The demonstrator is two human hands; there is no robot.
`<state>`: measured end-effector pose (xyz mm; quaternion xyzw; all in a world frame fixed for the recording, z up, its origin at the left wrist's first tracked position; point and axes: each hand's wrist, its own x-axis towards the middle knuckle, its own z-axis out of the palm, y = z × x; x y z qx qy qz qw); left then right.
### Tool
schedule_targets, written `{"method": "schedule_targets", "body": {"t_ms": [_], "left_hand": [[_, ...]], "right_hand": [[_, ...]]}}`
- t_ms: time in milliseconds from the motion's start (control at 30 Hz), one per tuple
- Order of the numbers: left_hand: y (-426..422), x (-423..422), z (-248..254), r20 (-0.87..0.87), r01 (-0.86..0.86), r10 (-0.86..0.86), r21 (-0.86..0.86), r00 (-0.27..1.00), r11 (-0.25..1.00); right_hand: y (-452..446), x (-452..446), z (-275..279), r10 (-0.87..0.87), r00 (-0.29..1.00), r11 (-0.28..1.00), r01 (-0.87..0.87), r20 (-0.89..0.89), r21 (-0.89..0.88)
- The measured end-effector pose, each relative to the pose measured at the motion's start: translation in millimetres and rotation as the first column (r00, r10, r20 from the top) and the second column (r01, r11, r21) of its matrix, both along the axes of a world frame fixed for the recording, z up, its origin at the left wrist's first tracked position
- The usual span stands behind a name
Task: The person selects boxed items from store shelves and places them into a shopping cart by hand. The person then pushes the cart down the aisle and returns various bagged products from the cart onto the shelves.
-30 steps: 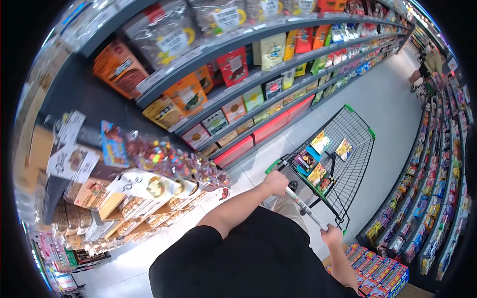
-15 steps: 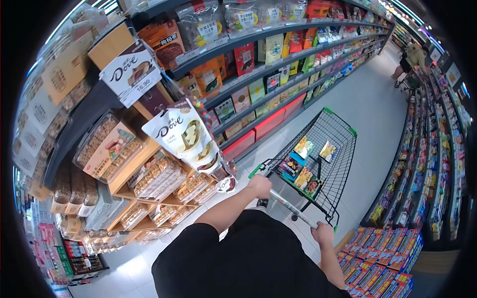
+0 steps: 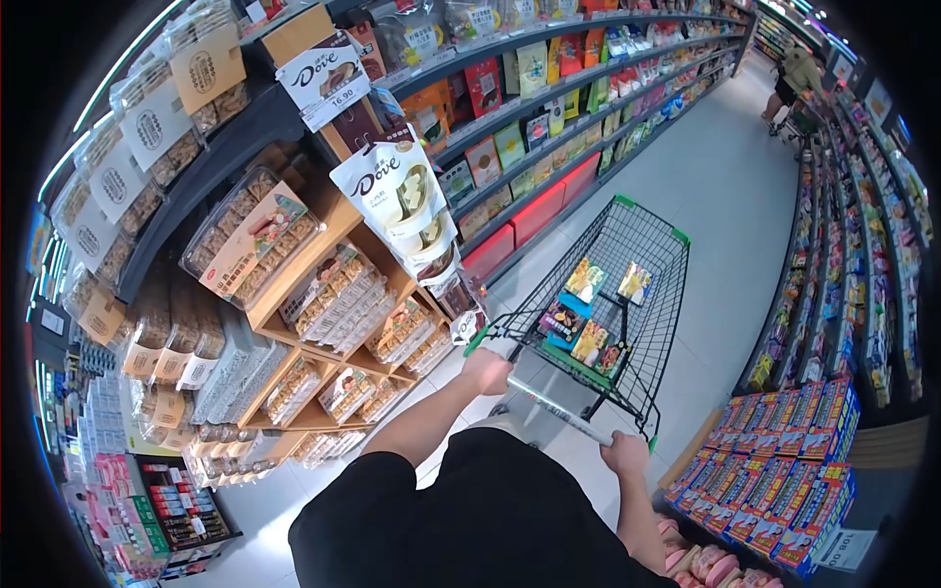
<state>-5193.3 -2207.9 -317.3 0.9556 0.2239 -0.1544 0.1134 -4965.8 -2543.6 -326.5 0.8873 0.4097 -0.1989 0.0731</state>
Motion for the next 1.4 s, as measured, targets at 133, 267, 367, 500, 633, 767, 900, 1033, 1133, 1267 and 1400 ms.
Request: {"method": "schedule_targets", "body": {"t_ms": [133,267,367,500,633,767,900,1033,1133,1267,1400], "left_hand": [[-18.9,-33.1,1.8,-0.058,0.007,-0.009,-0.03,0.998,1.0],[-22.1,-44.9,-1.9,-0.063,0.005,-0.007,-0.047,0.998,0.999],[-14.9,-41.4,-5.7,-0.081,0.035,-0.039,-0.048,0.996,0.998],[5.1,-22.3,-4.0,-0.062,0.072,-0.076,-0.073,0.995,0.995],[30.3,5.0,-3.3,-0.069,0.077,-0.082,-0.072,0.994,0.994],[62.1,47.8,-10.3,-0.046,0.087,-0.09,-0.046,0.995,0.995],[88.9,105.1,-6.0,-0.007,0.075,-0.076,-0.024,0.997,0.997],[124.5,166.1,-16.2,0.046,0.065,-0.065,0.007,0.997,0.998],[155.6,214.9,-7.3,0.045,0.061,-0.062,0.028,0.997,0.998],[200.1,278.3,-7.3,0.028,0.06,-0.062,0.045,0.998,0.997],[242.2,332.1,-13.4,0.074,0.078,-0.082,0.061,0.994,0.995]], "right_hand": [[-22.3,-32.4,-12.3,0.031,0.999,0.999,-0.03,0.012,-0.029],[-32.0,-42.8,-19.6,0.036,0.998,0.999,-0.038,0.043,0.037],[-31.8,-38.7,-27.8,0.056,0.992,0.983,-0.074,0.11,0.166],[-22.5,-25.8,-38.7,0.025,0.987,0.969,-0.063,0.16,0.238],[4.9,-6.1,-27.3,-0.002,0.988,0.978,-0.03,0.153,0.207],[32.6,33.6,-20.7,0.014,0.99,0.984,-0.038,0.137,0.176],[61.5,91.6,-21.0,-0.014,0.992,0.979,-0.012,0.125,0.204],[99.8,158.7,-14.6,-0.021,0.997,0.98,0.006,0.076,0.197],[134.9,207.2,-10.2,-0.01,1.0,0.987,0.005,0.029,0.163],[174.6,262.4,-4.0,0.002,1.0,0.985,0.001,-0.019,0.175],[212.1,314.0,-3.0,-0.016,0.998,0.995,0.021,-0.053,0.099]]}}
